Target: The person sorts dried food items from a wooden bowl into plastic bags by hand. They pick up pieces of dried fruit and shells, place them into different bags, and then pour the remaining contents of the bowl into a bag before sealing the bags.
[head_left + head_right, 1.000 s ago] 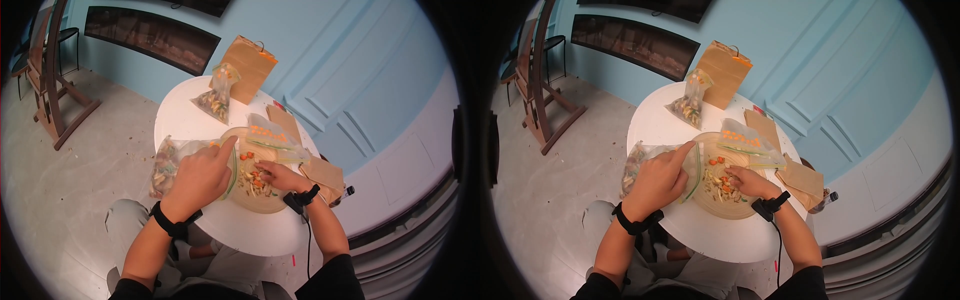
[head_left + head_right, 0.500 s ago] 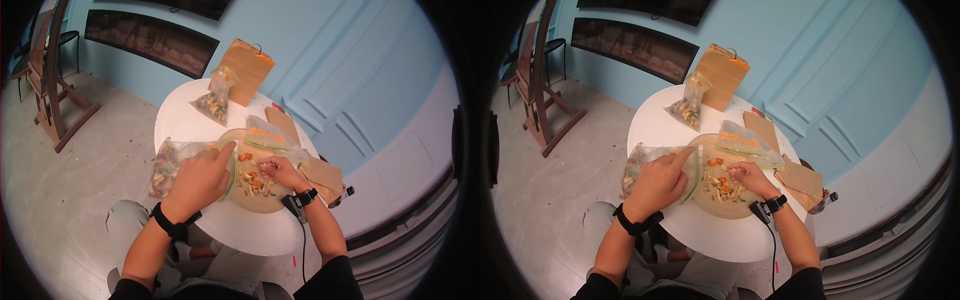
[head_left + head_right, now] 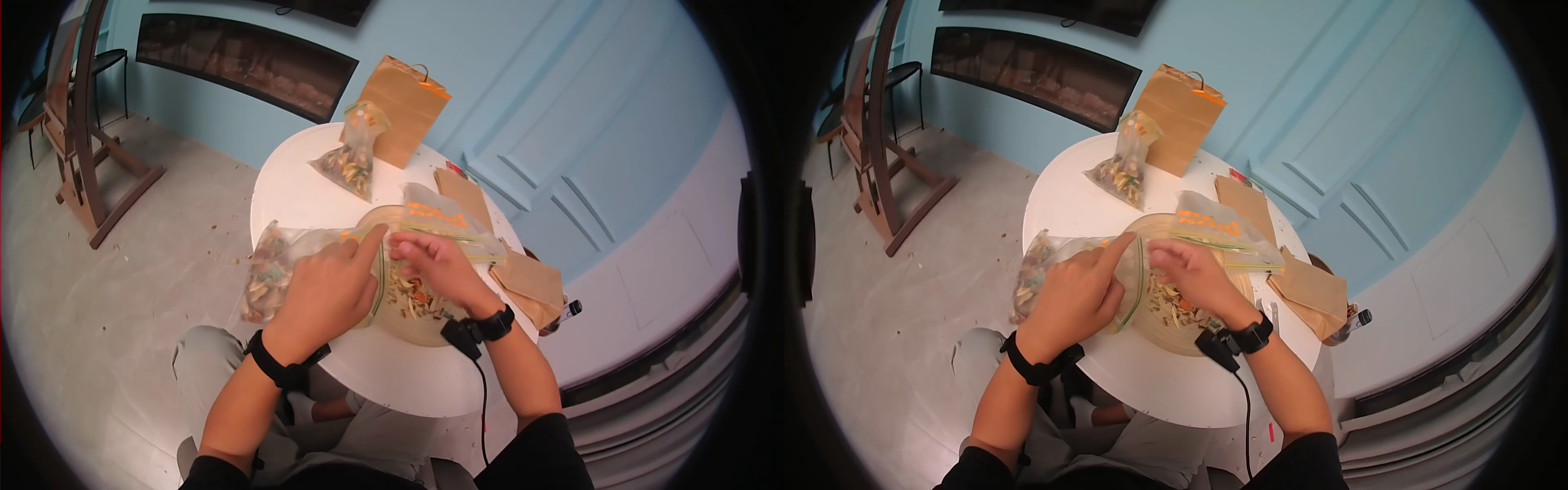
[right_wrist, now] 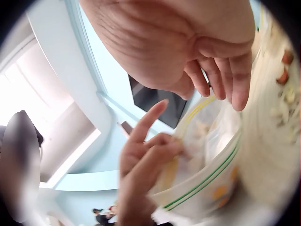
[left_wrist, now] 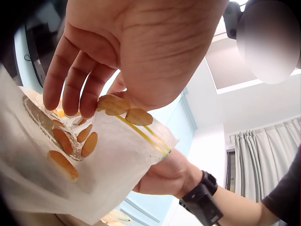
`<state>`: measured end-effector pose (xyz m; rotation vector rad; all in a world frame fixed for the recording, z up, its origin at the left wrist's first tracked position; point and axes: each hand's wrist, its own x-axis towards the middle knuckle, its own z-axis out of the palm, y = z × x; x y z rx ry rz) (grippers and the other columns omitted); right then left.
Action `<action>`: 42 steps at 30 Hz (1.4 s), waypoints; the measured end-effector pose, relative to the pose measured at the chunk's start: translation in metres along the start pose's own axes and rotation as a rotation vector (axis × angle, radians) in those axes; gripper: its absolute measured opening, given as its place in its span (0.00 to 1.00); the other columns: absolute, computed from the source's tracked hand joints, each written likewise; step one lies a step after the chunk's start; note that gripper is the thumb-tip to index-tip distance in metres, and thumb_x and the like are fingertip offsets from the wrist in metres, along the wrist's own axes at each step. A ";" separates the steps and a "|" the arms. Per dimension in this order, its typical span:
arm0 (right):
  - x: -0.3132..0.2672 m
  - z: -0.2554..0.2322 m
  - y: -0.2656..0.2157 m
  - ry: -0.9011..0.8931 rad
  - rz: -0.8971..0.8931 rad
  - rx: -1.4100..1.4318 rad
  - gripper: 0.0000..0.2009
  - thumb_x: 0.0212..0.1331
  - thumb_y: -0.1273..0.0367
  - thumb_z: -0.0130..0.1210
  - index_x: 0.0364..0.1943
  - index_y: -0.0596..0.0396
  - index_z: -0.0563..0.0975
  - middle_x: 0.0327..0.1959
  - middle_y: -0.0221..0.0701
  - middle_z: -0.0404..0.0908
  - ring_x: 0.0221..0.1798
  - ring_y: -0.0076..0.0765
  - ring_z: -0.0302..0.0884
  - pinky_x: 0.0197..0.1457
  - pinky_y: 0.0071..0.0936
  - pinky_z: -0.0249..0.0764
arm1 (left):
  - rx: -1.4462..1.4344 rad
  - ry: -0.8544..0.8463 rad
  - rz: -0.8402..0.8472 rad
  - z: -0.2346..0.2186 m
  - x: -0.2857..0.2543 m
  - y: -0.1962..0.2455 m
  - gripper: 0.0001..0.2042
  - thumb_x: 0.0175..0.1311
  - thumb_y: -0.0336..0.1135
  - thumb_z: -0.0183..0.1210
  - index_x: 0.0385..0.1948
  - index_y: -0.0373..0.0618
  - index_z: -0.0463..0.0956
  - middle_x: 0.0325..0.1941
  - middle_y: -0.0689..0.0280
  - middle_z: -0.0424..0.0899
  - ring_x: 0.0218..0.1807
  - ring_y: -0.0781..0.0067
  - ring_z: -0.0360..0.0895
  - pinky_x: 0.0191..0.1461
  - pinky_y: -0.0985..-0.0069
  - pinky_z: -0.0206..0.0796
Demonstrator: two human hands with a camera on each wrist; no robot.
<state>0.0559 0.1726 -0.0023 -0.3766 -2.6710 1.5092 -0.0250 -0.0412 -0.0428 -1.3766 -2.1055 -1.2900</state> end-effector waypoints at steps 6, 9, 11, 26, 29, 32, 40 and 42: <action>0.023 -0.052 0.077 0.219 -0.056 -0.660 0.15 0.65 0.63 0.62 0.48 0.60 0.84 0.37 0.45 0.87 0.41 0.44 0.87 0.47 0.34 0.79 | -0.011 -0.024 -0.021 -0.007 0.000 -0.001 0.28 0.58 0.28 0.56 0.66 0.41 0.68 0.36 0.53 0.84 0.37 0.49 0.82 0.37 0.56 0.74; 0.019 -0.050 0.083 0.147 0.017 -0.694 0.15 0.61 0.62 0.66 0.44 0.59 0.85 0.36 0.46 0.87 0.40 0.47 0.86 0.47 0.35 0.78 | -0.010 -0.011 -0.012 -0.006 0.000 -0.001 0.28 0.58 0.28 0.56 0.66 0.41 0.68 0.36 0.53 0.84 0.37 0.49 0.82 0.37 0.56 0.74; 0.018 -0.049 0.082 0.116 0.019 -0.754 0.14 0.59 0.62 0.68 0.41 0.60 0.85 0.34 0.45 0.86 0.40 0.47 0.86 0.48 0.35 0.79 | -0.011 -0.006 -0.008 -0.004 -0.001 -0.001 0.28 0.58 0.28 0.56 0.66 0.41 0.68 0.36 0.53 0.84 0.37 0.49 0.82 0.37 0.56 0.74; -0.026 0.006 -0.013 0.041 0.109 0.094 0.12 0.71 0.68 0.57 0.50 0.62 0.80 0.42 0.28 0.87 0.38 0.19 0.82 0.38 0.17 0.78 | -0.004 -0.017 -0.003 0.004 0.000 -0.001 0.29 0.58 0.28 0.57 0.65 0.41 0.68 0.35 0.54 0.83 0.37 0.49 0.82 0.37 0.57 0.75; -0.011 -0.035 0.031 0.265 0.045 -0.119 0.13 0.72 0.66 0.55 0.51 0.62 0.82 0.40 0.29 0.87 0.38 0.21 0.83 0.38 0.20 0.78 | 0.003 -0.018 -0.005 0.003 0.000 -0.002 0.29 0.58 0.27 0.57 0.66 0.41 0.68 0.35 0.54 0.83 0.36 0.50 0.82 0.37 0.57 0.75; -0.012 -0.074 0.070 0.316 0.028 -0.672 0.10 0.68 0.68 0.57 0.44 0.57 0.85 0.31 0.39 0.87 0.36 0.40 0.87 0.42 0.32 0.80 | 0.005 -0.014 -0.011 -0.003 -0.001 -0.003 0.28 0.58 0.27 0.56 0.65 0.41 0.68 0.35 0.54 0.83 0.36 0.50 0.82 0.37 0.57 0.74; -0.039 -0.068 0.084 0.159 -0.011 -0.869 0.18 0.64 0.71 0.53 0.58 0.57 0.78 0.61 0.47 0.78 0.60 0.52 0.78 0.63 0.41 0.74 | -0.003 -0.003 0.004 0.002 0.000 0.000 0.27 0.58 0.27 0.56 0.63 0.41 0.69 0.35 0.55 0.83 0.35 0.51 0.82 0.35 0.57 0.74; -0.037 -0.069 0.078 0.087 0.064 -0.916 0.19 0.64 0.71 0.52 0.60 0.58 0.77 0.64 0.46 0.77 0.63 0.53 0.75 0.65 0.41 0.73 | 0.004 -0.006 0.010 0.003 0.000 0.001 0.26 0.58 0.27 0.57 0.62 0.41 0.70 0.35 0.55 0.83 0.35 0.50 0.82 0.35 0.57 0.74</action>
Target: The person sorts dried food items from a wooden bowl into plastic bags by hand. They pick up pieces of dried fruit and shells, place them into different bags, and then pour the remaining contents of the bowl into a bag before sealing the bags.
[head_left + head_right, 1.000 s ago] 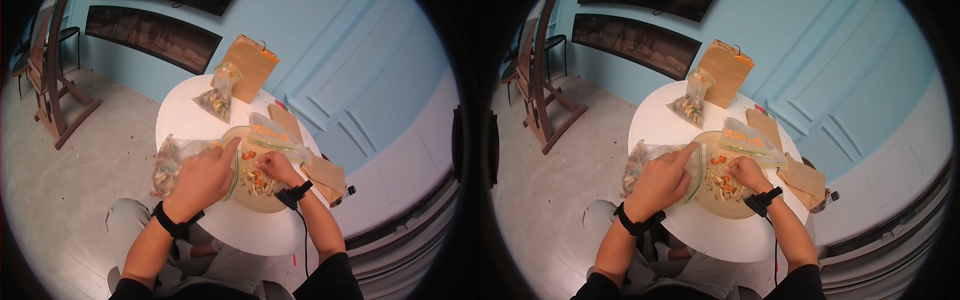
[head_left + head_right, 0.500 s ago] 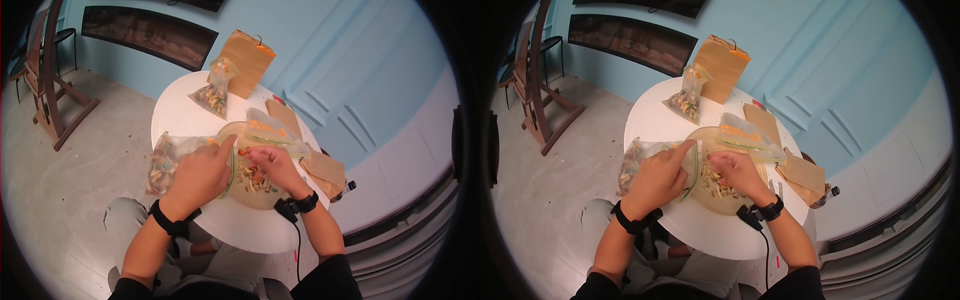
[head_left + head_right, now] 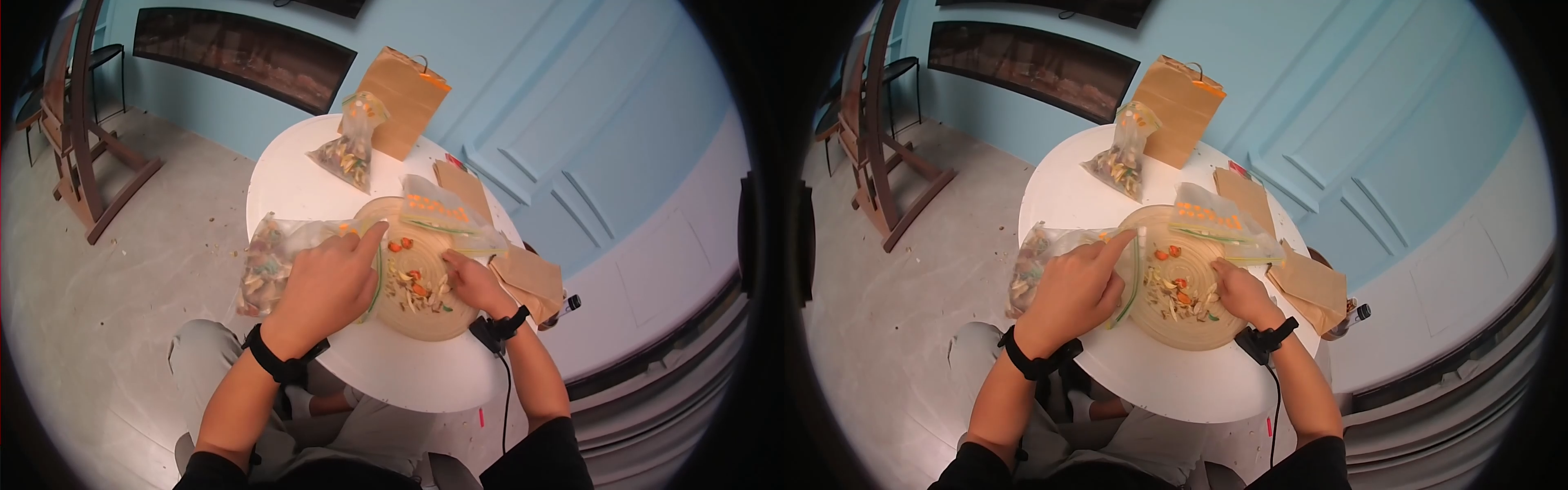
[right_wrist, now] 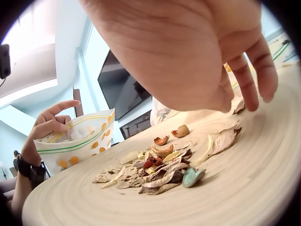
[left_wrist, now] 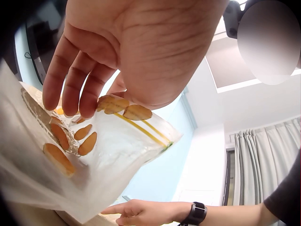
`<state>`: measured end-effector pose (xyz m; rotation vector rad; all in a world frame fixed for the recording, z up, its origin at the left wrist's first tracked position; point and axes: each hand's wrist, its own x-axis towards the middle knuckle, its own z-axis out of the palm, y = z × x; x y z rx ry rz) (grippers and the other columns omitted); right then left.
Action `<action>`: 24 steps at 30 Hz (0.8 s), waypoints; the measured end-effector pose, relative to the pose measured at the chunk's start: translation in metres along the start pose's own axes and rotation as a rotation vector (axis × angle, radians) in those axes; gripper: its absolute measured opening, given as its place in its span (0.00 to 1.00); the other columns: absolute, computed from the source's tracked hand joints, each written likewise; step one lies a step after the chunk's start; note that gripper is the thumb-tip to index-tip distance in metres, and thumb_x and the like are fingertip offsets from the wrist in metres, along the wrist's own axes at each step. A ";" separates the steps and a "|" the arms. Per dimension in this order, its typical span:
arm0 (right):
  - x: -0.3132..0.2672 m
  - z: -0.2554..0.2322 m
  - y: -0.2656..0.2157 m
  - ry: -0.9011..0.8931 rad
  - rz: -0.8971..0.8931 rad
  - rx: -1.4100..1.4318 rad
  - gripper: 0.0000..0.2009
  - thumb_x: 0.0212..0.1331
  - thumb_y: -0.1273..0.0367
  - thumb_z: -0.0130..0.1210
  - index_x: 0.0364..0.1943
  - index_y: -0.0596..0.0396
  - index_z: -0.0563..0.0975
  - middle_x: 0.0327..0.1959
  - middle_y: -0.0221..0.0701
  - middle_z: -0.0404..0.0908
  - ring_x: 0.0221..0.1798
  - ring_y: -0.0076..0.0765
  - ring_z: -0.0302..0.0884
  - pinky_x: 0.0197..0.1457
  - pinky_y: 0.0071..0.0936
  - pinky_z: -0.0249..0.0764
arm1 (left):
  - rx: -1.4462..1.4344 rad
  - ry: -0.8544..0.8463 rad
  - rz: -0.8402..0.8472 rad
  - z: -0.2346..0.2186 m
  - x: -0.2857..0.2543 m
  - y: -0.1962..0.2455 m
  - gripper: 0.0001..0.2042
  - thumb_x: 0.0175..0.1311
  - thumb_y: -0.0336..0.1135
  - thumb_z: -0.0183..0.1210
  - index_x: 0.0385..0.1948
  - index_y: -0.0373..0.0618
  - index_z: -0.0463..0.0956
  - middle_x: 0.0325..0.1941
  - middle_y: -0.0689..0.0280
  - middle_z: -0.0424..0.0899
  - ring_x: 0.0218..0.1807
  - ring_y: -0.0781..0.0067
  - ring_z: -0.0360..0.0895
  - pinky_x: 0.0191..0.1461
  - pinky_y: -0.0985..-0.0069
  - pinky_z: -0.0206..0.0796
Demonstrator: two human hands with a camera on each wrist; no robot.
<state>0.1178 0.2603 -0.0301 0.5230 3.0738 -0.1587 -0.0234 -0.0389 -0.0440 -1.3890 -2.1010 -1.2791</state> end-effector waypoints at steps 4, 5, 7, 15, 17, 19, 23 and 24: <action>0.003 0.009 0.015 -0.014 -0.090 -0.065 0.18 0.66 0.71 0.51 0.59 0.57 0.78 0.60 0.44 0.78 0.61 0.54 0.76 0.64 0.41 0.73 | 0.000 0.019 0.007 0.001 0.000 0.000 0.24 0.57 0.27 0.57 0.60 0.41 0.72 0.35 0.55 0.83 0.35 0.50 0.82 0.35 0.57 0.73; 0.004 0.013 0.020 0.046 -0.173 -0.063 0.18 0.66 0.71 0.51 0.59 0.57 0.78 0.59 0.44 0.79 0.60 0.54 0.76 0.63 0.41 0.74 | 0.005 0.017 0.007 0.001 0.000 0.000 0.24 0.57 0.27 0.57 0.60 0.40 0.72 0.35 0.55 0.83 0.35 0.50 0.82 0.35 0.57 0.73; 0.002 0.014 0.022 0.048 -0.163 0.013 0.17 0.66 0.70 0.52 0.58 0.56 0.78 0.54 0.44 0.80 0.57 0.53 0.77 0.61 0.41 0.74 | 0.012 0.010 0.005 -0.001 0.000 -0.001 0.24 0.57 0.27 0.57 0.59 0.40 0.73 0.35 0.54 0.83 0.35 0.49 0.82 0.35 0.57 0.74; -0.014 0.002 0.001 0.004 -0.040 0.065 0.15 0.64 0.70 0.55 0.53 0.58 0.81 0.47 0.46 0.80 0.51 0.52 0.79 0.57 0.41 0.75 | -0.003 -0.007 -0.004 0.001 0.000 -0.001 0.24 0.57 0.27 0.57 0.59 0.41 0.73 0.34 0.54 0.83 0.35 0.50 0.82 0.36 0.57 0.74; -0.014 0.009 0.011 0.063 -0.144 -0.027 0.13 0.64 0.69 0.56 0.50 0.58 0.82 0.46 0.48 0.80 0.50 0.52 0.79 0.56 0.41 0.75 | -0.008 -0.003 -0.001 0.001 0.000 -0.001 0.24 0.57 0.27 0.57 0.59 0.41 0.73 0.34 0.54 0.82 0.34 0.50 0.82 0.35 0.57 0.73; -0.014 0.005 0.011 -0.001 -0.055 0.020 0.12 0.63 0.69 0.57 0.47 0.59 0.82 0.45 0.48 0.80 0.49 0.52 0.79 0.55 0.40 0.75 | -0.016 0.006 0.002 0.000 -0.001 -0.002 0.24 0.57 0.27 0.57 0.59 0.41 0.73 0.34 0.54 0.82 0.34 0.50 0.81 0.35 0.57 0.73; -0.018 -0.005 -0.003 -0.071 0.128 0.131 0.10 0.62 0.68 0.59 0.41 0.62 0.82 0.43 0.48 0.81 0.49 0.52 0.79 0.54 0.40 0.75 | -0.006 0.004 0.002 -0.002 0.000 -0.001 0.23 0.58 0.27 0.57 0.59 0.41 0.73 0.33 0.55 0.82 0.33 0.50 0.81 0.34 0.57 0.73; -0.019 -0.003 0.000 -0.036 0.104 0.114 0.10 0.62 0.68 0.59 0.40 0.62 0.81 0.42 0.48 0.81 0.48 0.52 0.80 0.53 0.39 0.75 | -0.007 0.005 0.002 -0.002 0.000 -0.001 0.23 0.58 0.27 0.57 0.59 0.40 0.73 0.33 0.55 0.82 0.33 0.50 0.81 0.34 0.57 0.73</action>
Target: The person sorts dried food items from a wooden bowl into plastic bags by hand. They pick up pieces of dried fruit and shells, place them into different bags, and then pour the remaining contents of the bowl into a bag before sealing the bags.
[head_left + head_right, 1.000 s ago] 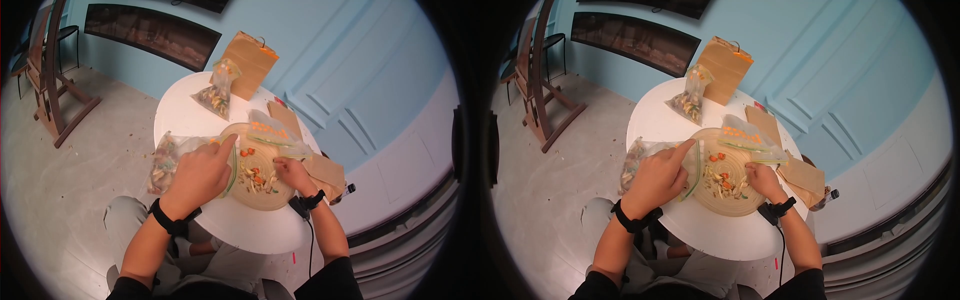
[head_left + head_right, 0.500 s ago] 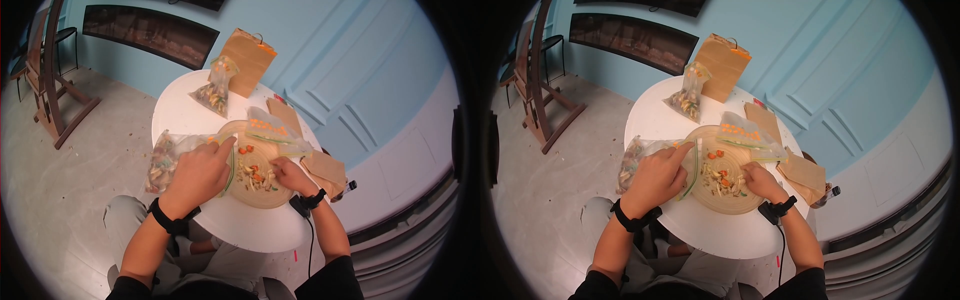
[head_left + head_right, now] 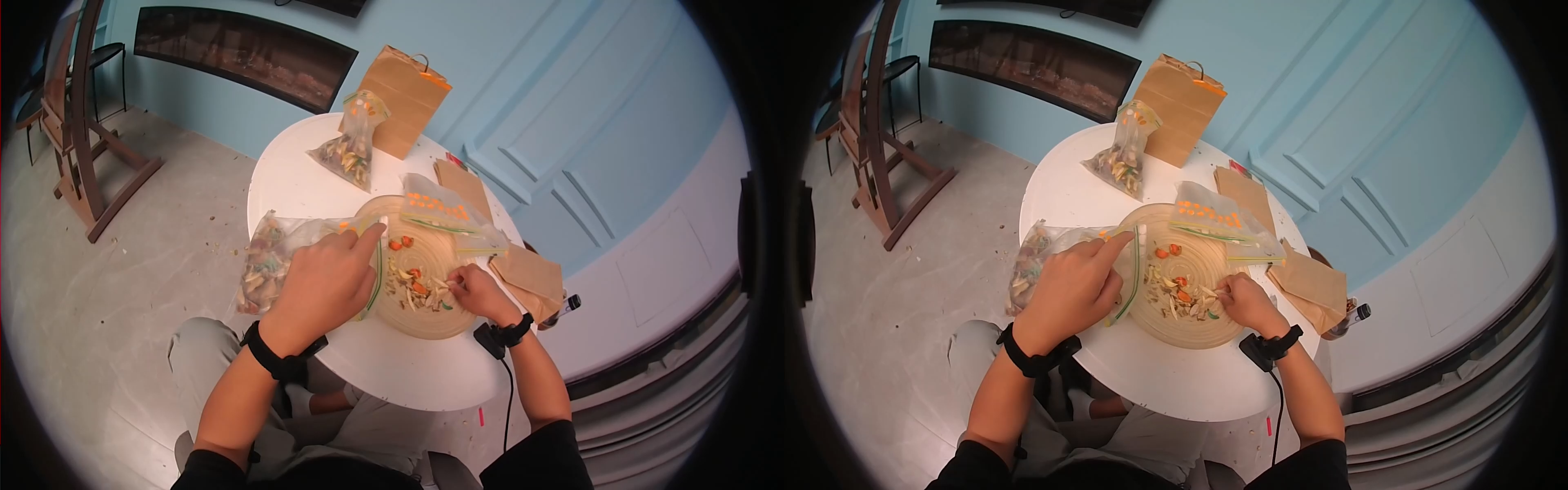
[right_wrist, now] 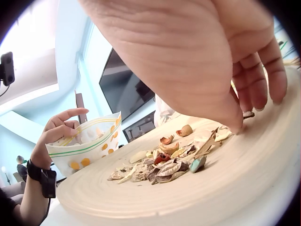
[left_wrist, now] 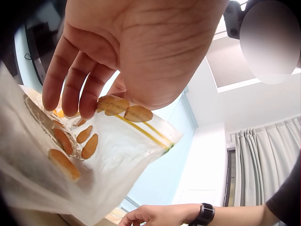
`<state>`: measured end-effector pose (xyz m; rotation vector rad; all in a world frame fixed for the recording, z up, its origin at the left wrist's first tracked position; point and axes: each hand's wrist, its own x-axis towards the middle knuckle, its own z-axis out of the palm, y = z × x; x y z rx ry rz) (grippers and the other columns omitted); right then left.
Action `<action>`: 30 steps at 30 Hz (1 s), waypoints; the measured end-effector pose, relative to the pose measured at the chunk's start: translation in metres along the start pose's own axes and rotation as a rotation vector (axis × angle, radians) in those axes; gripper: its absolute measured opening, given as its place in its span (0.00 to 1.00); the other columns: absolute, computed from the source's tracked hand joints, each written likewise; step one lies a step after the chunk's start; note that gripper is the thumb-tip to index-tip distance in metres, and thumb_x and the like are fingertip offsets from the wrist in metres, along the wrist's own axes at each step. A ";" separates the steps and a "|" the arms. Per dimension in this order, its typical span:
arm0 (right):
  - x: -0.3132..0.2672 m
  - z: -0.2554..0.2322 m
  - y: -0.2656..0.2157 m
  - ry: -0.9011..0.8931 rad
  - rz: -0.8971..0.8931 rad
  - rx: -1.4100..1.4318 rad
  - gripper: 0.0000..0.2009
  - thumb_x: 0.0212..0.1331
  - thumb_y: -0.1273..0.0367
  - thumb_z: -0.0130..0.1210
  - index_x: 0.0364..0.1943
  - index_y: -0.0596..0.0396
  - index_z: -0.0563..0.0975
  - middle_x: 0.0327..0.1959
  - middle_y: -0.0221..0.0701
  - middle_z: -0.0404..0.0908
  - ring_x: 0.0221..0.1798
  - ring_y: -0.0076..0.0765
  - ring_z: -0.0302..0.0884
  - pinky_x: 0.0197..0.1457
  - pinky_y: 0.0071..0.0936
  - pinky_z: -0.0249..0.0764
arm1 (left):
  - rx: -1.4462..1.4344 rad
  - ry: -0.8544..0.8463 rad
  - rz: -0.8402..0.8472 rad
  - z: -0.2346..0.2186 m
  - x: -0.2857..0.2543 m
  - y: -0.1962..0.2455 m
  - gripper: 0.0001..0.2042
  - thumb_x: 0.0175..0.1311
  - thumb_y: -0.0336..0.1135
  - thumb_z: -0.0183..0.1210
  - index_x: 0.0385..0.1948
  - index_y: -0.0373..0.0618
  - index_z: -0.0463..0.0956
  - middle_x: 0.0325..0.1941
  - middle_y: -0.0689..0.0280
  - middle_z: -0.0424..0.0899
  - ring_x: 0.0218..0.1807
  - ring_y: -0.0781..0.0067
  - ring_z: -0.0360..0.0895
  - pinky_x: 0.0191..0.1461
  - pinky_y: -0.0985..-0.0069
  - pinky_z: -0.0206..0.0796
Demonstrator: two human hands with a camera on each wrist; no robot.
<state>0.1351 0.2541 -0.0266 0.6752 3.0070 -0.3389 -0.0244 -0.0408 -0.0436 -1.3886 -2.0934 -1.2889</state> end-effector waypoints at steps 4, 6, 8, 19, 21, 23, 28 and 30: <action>-0.004 0.002 0.001 0.108 -0.030 -0.006 0.09 0.62 0.69 0.60 0.37 0.63 0.80 0.38 0.45 0.82 0.44 0.50 0.81 0.49 0.38 0.76 | -0.003 -0.007 -0.007 0.000 0.000 0.000 0.23 0.58 0.27 0.57 0.58 0.40 0.74 0.33 0.55 0.82 0.33 0.50 0.81 0.34 0.57 0.73; -0.007 0.000 -0.007 0.109 -0.037 0.091 0.08 0.62 0.69 0.61 0.36 0.62 0.80 0.36 0.43 0.83 0.41 0.48 0.82 0.47 0.35 0.77 | -0.004 0.000 -0.003 0.000 -0.001 -0.001 0.23 0.58 0.27 0.57 0.58 0.40 0.74 0.33 0.55 0.82 0.34 0.50 0.81 0.34 0.57 0.73; -0.010 0.001 -0.012 0.069 -0.068 0.258 0.07 0.61 0.70 0.62 0.35 0.62 0.79 0.35 0.42 0.84 0.39 0.45 0.82 0.45 0.33 0.77 | -0.004 0.004 -0.002 0.000 -0.001 -0.002 0.22 0.58 0.27 0.57 0.58 0.40 0.74 0.33 0.55 0.82 0.34 0.50 0.81 0.34 0.57 0.73; -0.009 0.003 -0.020 0.065 -0.063 0.235 0.06 0.63 0.72 0.63 0.39 0.61 0.82 0.30 0.33 0.85 0.32 0.28 0.80 0.40 0.27 0.77 | -0.014 -0.001 0.004 -0.002 -0.003 0.003 0.22 0.57 0.27 0.57 0.57 0.40 0.75 0.33 0.55 0.82 0.33 0.50 0.81 0.35 0.58 0.73; -0.009 0.001 -0.022 0.101 -0.049 0.257 0.07 0.63 0.71 0.63 0.40 0.61 0.83 0.29 0.33 0.85 0.32 0.26 0.80 0.39 0.26 0.76 | -0.003 0.008 0.014 -0.001 -0.003 0.003 0.22 0.57 0.27 0.57 0.57 0.40 0.75 0.34 0.55 0.82 0.34 0.51 0.82 0.34 0.58 0.74; -0.009 0.001 -0.022 0.126 -0.042 0.272 0.08 0.64 0.71 0.63 0.42 0.61 0.83 0.29 0.33 0.85 0.31 0.24 0.79 0.39 0.25 0.76 | -0.003 0.011 0.022 0.000 -0.003 0.003 0.22 0.57 0.27 0.57 0.57 0.41 0.75 0.34 0.55 0.82 0.34 0.51 0.82 0.34 0.59 0.74; -0.006 0.008 -0.014 0.148 -0.011 0.363 0.09 0.64 0.73 0.62 0.46 0.61 0.84 0.32 0.33 0.87 0.32 0.21 0.80 0.39 0.22 0.76 | -0.006 0.004 0.023 0.000 -0.003 0.004 0.22 0.57 0.27 0.57 0.57 0.41 0.76 0.33 0.55 0.81 0.33 0.51 0.81 0.34 0.59 0.73; -0.003 0.014 -0.011 0.157 0.029 0.499 0.10 0.64 0.73 0.62 0.47 0.62 0.84 0.33 0.32 0.87 0.33 0.20 0.81 0.40 0.21 0.76 | -0.001 0.010 0.024 -0.002 -0.003 0.004 0.22 0.57 0.27 0.57 0.57 0.41 0.76 0.33 0.55 0.81 0.33 0.51 0.81 0.34 0.59 0.73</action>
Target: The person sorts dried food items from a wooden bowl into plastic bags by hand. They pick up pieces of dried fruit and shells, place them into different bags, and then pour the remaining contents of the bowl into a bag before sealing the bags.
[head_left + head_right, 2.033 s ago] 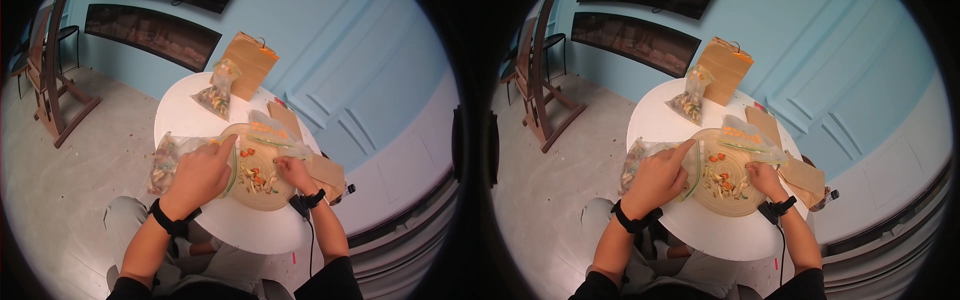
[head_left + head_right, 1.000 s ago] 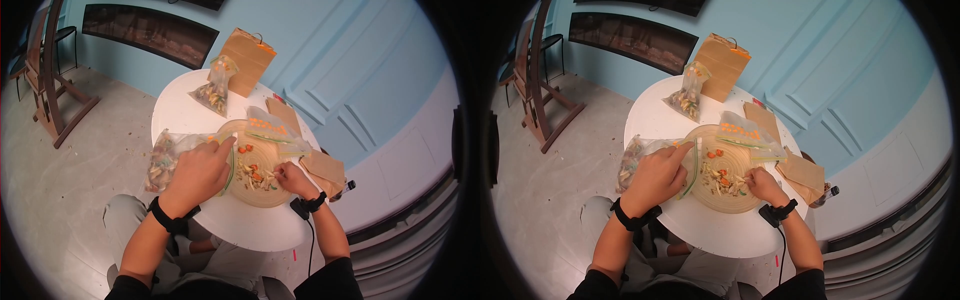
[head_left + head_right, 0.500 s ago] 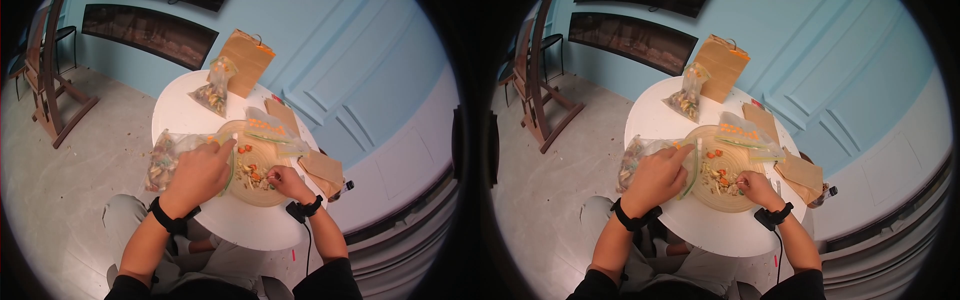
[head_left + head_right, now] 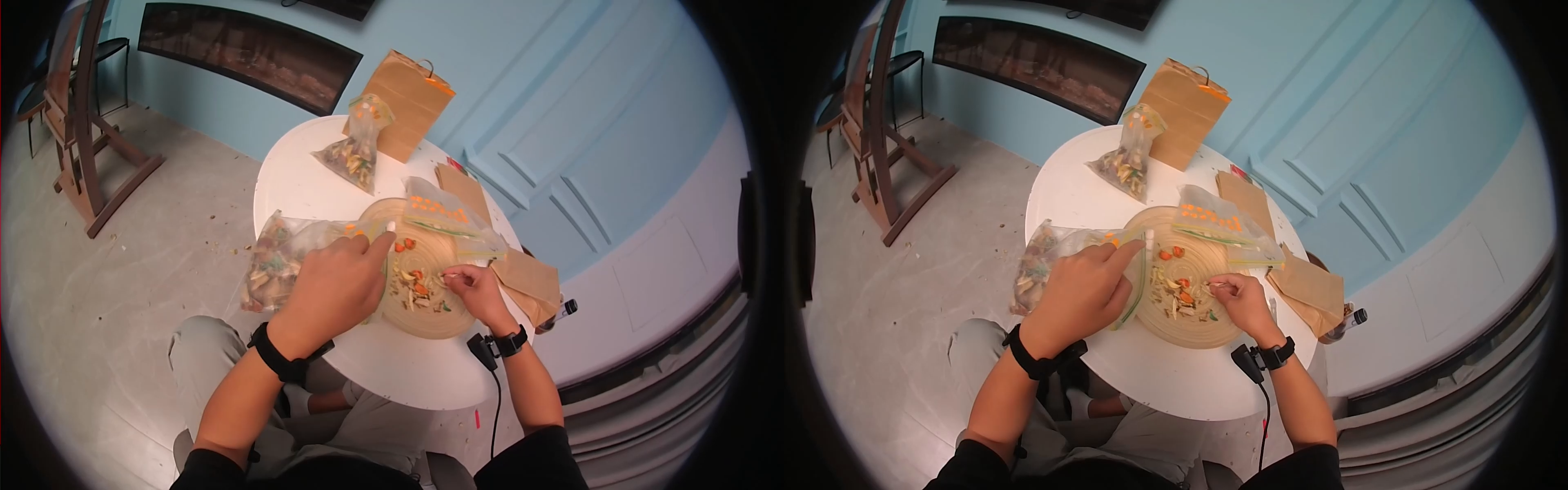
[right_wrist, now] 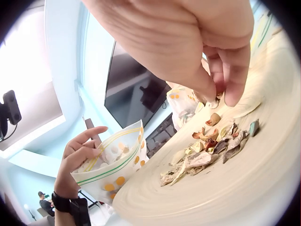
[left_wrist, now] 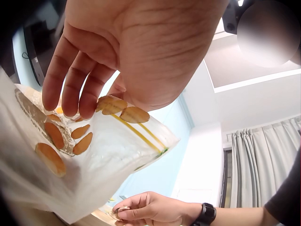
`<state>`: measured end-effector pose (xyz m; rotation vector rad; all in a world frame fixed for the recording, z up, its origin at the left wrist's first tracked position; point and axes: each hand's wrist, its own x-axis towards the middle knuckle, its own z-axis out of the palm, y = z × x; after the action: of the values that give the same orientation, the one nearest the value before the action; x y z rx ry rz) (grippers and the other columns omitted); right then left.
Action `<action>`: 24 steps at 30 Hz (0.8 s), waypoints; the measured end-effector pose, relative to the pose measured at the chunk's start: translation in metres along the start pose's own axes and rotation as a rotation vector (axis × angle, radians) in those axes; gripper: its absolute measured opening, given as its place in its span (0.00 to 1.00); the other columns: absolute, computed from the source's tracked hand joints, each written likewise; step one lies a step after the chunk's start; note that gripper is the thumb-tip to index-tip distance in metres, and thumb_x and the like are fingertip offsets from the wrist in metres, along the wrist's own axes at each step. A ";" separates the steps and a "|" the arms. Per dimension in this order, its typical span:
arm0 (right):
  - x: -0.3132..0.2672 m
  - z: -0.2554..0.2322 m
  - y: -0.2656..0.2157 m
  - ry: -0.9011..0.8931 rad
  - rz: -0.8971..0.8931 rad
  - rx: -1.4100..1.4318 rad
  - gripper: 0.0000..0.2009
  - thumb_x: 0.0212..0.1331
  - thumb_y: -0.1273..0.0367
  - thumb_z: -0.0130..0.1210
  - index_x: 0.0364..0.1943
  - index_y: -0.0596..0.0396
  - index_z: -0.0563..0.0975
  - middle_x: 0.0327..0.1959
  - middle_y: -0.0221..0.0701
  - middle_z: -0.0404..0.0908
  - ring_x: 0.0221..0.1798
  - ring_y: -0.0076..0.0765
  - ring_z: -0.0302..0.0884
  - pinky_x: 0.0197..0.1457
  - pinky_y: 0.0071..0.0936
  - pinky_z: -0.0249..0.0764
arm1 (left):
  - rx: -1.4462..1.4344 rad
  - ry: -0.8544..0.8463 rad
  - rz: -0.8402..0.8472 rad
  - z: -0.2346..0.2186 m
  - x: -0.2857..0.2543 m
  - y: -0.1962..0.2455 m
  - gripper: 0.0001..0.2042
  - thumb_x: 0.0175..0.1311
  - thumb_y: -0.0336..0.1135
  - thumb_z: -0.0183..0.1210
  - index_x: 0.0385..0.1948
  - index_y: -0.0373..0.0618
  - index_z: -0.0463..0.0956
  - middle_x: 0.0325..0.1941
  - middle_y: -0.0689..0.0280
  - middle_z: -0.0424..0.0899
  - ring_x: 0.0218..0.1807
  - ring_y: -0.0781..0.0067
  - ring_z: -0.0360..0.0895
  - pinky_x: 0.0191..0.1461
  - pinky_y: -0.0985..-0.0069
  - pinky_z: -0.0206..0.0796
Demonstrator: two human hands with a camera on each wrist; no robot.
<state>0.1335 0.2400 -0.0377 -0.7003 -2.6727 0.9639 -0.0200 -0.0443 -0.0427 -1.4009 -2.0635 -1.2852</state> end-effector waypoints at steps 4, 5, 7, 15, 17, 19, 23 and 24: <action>0.000 0.005 -0.001 0.024 0.061 0.227 0.11 0.65 0.74 0.61 0.49 0.63 0.84 0.34 0.31 0.88 0.35 0.21 0.82 0.43 0.19 0.77 | 0.008 0.002 -0.005 -0.001 -0.001 -0.001 0.22 0.57 0.27 0.57 0.56 0.41 0.76 0.33 0.55 0.81 0.33 0.51 0.81 0.33 0.59 0.73; -0.002 0.004 -0.004 0.021 0.080 0.223 0.10 0.65 0.75 0.61 0.49 0.63 0.84 0.35 0.31 0.88 0.36 0.22 0.83 0.44 0.19 0.77 | 0.011 -0.002 -0.006 -0.001 -0.001 -0.001 0.22 0.57 0.27 0.57 0.57 0.40 0.76 0.33 0.55 0.81 0.33 0.51 0.81 0.33 0.59 0.73; -0.005 0.005 -0.012 0.001 0.097 0.301 0.11 0.66 0.75 0.61 0.49 0.63 0.84 0.36 0.32 0.88 0.38 0.22 0.83 0.46 0.19 0.78 | 0.015 -0.010 -0.007 0.000 -0.001 -0.001 0.22 0.57 0.28 0.57 0.57 0.40 0.75 0.34 0.55 0.81 0.33 0.51 0.81 0.34 0.58 0.73; -0.011 0.044 -0.093 -0.242 0.027 0.606 0.15 0.68 0.76 0.59 0.56 0.65 0.79 0.46 0.35 0.87 0.44 0.22 0.84 0.50 0.22 0.81 | -0.006 -0.041 -0.013 0.009 0.002 0.002 0.30 0.58 0.28 0.57 0.67 0.41 0.67 0.34 0.54 0.83 0.35 0.50 0.82 0.36 0.57 0.74; -0.012 0.054 -0.111 -0.321 -0.053 0.639 0.14 0.68 0.75 0.58 0.56 0.64 0.79 0.45 0.33 0.87 0.45 0.22 0.84 0.50 0.22 0.81 | -0.025 -0.036 -0.013 0.008 0.002 0.002 0.31 0.58 0.28 0.57 0.68 0.42 0.66 0.34 0.53 0.83 0.36 0.49 0.82 0.36 0.57 0.74; -0.010 0.052 -0.109 -0.294 -0.085 0.449 0.14 0.69 0.75 0.57 0.56 0.63 0.79 0.45 0.32 0.87 0.44 0.23 0.84 0.50 0.22 0.81 | -0.040 -0.031 -0.017 0.003 0.002 0.000 0.31 0.58 0.28 0.57 0.68 0.42 0.65 0.35 0.53 0.83 0.36 0.49 0.82 0.36 0.57 0.74; -0.003 0.040 -0.070 -0.066 -0.173 0.285 0.15 0.68 0.68 0.60 0.55 0.59 0.81 0.40 0.30 0.87 0.35 0.23 0.81 0.38 0.22 0.75 | -0.015 -0.014 -0.033 -0.004 -0.002 -0.005 0.31 0.58 0.28 0.57 0.68 0.42 0.65 0.35 0.53 0.83 0.36 0.49 0.82 0.36 0.56 0.73; -0.004 0.030 -0.058 -0.051 -0.197 0.109 0.14 0.67 0.68 0.61 0.53 0.59 0.82 0.38 0.30 0.86 0.34 0.24 0.80 0.38 0.23 0.76 | -0.017 -0.012 -0.040 -0.004 -0.002 -0.006 0.31 0.58 0.28 0.57 0.68 0.42 0.65 0.35 0.53 0.83 0.36 0.49 0.82 0.36 0.56 0.73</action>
<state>0.1049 0.1827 -0.0235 -0.3868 -2.6462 1.0765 -0.0255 -0.0497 -0.0449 -1.3847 -2.1028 -1.3165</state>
